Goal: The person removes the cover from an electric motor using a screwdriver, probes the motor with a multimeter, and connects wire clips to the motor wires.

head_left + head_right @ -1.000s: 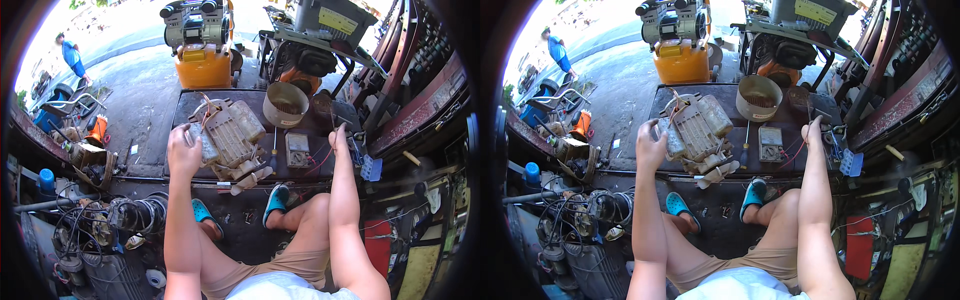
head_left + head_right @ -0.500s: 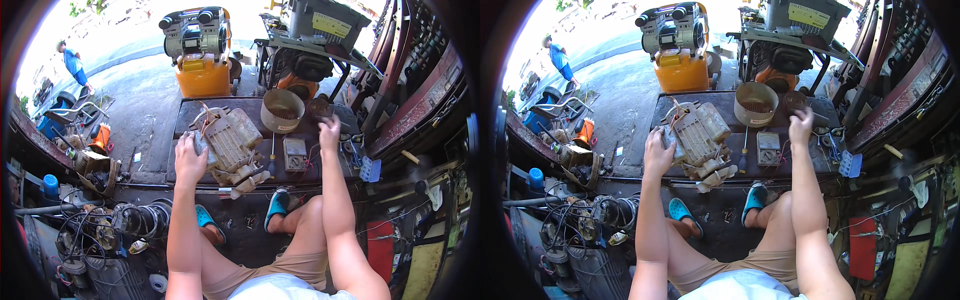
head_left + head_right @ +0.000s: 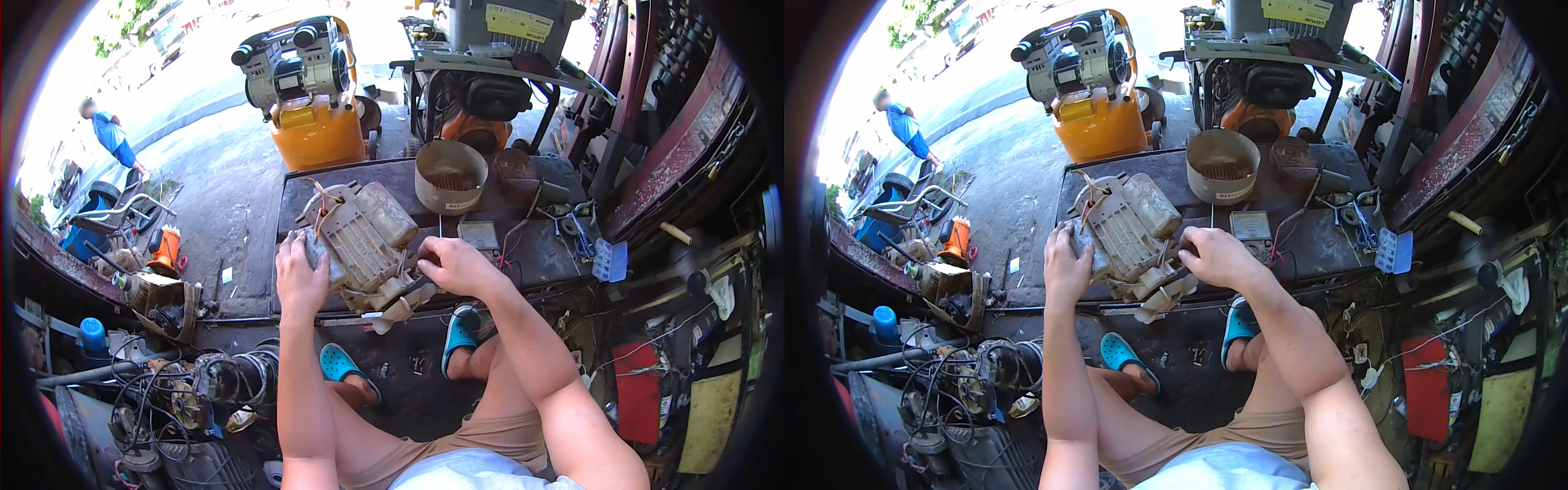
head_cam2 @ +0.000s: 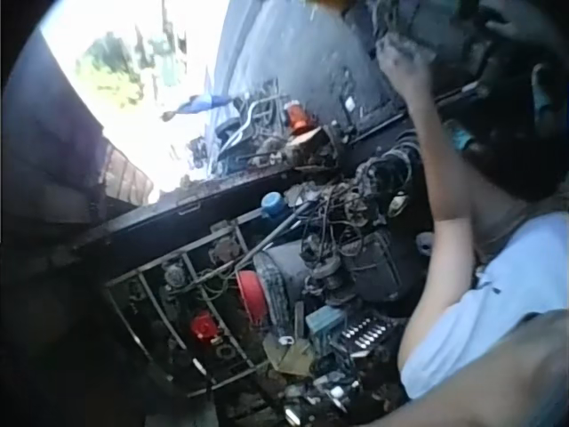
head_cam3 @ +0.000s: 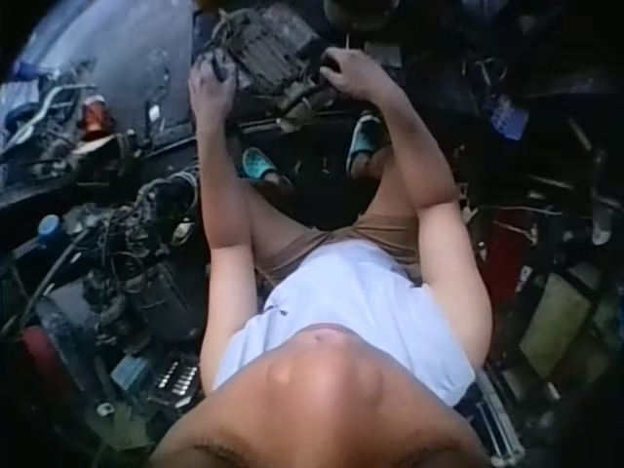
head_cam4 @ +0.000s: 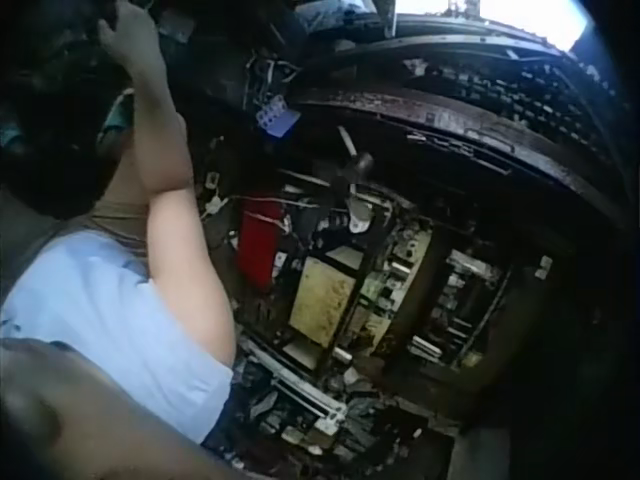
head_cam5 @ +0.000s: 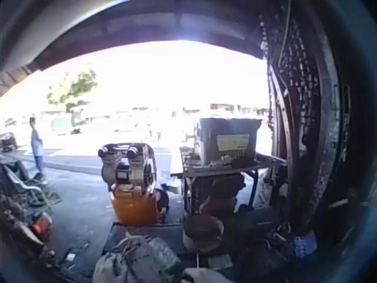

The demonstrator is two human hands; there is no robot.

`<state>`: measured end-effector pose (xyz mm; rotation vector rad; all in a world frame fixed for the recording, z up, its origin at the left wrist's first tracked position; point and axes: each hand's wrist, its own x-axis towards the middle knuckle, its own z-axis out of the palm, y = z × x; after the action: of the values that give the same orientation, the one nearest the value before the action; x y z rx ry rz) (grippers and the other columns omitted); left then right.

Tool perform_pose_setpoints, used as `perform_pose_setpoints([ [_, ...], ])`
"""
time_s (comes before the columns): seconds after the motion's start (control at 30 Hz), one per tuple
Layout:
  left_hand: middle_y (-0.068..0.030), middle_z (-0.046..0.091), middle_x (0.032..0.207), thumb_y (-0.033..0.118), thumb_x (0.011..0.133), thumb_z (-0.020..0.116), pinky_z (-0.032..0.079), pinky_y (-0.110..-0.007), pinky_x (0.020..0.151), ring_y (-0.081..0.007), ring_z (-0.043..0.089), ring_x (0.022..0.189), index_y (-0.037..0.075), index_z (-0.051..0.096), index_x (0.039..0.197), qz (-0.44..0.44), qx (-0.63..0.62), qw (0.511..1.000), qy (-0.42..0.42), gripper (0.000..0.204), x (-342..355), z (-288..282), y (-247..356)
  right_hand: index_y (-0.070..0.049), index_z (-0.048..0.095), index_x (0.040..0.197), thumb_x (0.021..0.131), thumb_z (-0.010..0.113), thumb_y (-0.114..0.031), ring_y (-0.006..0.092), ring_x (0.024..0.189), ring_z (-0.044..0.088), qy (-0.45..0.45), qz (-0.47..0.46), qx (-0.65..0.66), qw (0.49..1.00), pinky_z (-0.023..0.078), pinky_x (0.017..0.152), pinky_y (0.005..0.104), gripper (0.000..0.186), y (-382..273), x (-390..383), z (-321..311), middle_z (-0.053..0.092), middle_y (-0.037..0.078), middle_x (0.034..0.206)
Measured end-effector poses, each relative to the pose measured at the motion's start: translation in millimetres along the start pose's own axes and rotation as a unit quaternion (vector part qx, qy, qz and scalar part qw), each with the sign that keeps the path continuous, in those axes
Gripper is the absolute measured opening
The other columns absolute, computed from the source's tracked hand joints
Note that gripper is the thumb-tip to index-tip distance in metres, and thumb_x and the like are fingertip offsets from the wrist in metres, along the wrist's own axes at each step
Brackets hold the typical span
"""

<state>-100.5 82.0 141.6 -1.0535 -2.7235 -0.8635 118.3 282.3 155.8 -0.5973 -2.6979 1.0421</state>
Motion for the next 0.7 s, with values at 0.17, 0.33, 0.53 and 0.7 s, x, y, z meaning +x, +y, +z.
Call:
perform_pose_setpoints([
  [0.17, -0.0204, 0.051, 0.146, 0.023, 0.088, 0.073, 0.041, -0.044, 0.111, -0.0377, 0.051, 0.132, -0.001, 0.058, 0.135, -0.004, -0.002, 1.000, 0.003, 0.056, 0.7, -3.3, -2.6, 0.001, 0.067, 0.106, 0.088, 0.072, -0.030, 0.0378, 0.101, 0.068, -0.082, 0.012, 0.038, 0.996, 0.053, 0.090, 0.0442, 0.037, -7.1, -4.9, -7.8, 0.072, 0.022, 0.102],
  [0.33, -0.0193, 0.054, 0.144, 0.023, 0.087, 0.074, 0.041, -0.044, 0.111, -0.0367, 0.052, 0.131, 0.000, 0.061, 0.132, -0.005, -0.013, 1.000, -0.002, 0.052, 5.6, -6.1, 0.7, 0.001, 0.067, 0.106, 0.085, 0.077, -0.034, 0.0376, 0.103, 0.067, -0.089, -0.001, 0.022, 0.996, 0.052, 0.092, 0.0441, 0.042, -2.4, -3.0, -5.7, 0.072, 0.020, 0.103],
  [0.53, -0.0191, 0.056, 0.142, 0.023, 0.087, 0.074, 0.043, -0.042, 0.110, -0.0360, 0.054, 0.130, -0.001, 0.061, 0.131, -0.006, -0.004, 1.000, 0.008, 0.052, 7.1, -6.5, -2.5, -0.001, 0.065, 0.112, 0.083, 0.079, -0.037, 0.0367, 0.111, 0.065, -0.092, 0.006, -0.025, 0.995, 0.050, 0.096, 0.0441, 0.048, -2.7, -4.7, -3.5, 0.068, 0.019, 0.117],
  [0.7, -0.0197, 0.063, 0.132, 0.023, 0.087, 0.074, 0.045, -0.040, 0.109, -0.0332, 0.059, 0.126, -0.003, 0.060, 0.133, -0.037, -0.093, 0.994, 0.051, 0.055, 22.5, 0.3, -22.2, 0.002, 0.043, 0.146, 0.086, 0.074, -0.036, 0.0391, 0.139, 0.045, -0.010, -0.025, -0.008, 1.000, 0.038, 0.115, 0.0430, 0.077, 2.6, -9.6, 1.3, 0.043, 0.026, 0.151],
])
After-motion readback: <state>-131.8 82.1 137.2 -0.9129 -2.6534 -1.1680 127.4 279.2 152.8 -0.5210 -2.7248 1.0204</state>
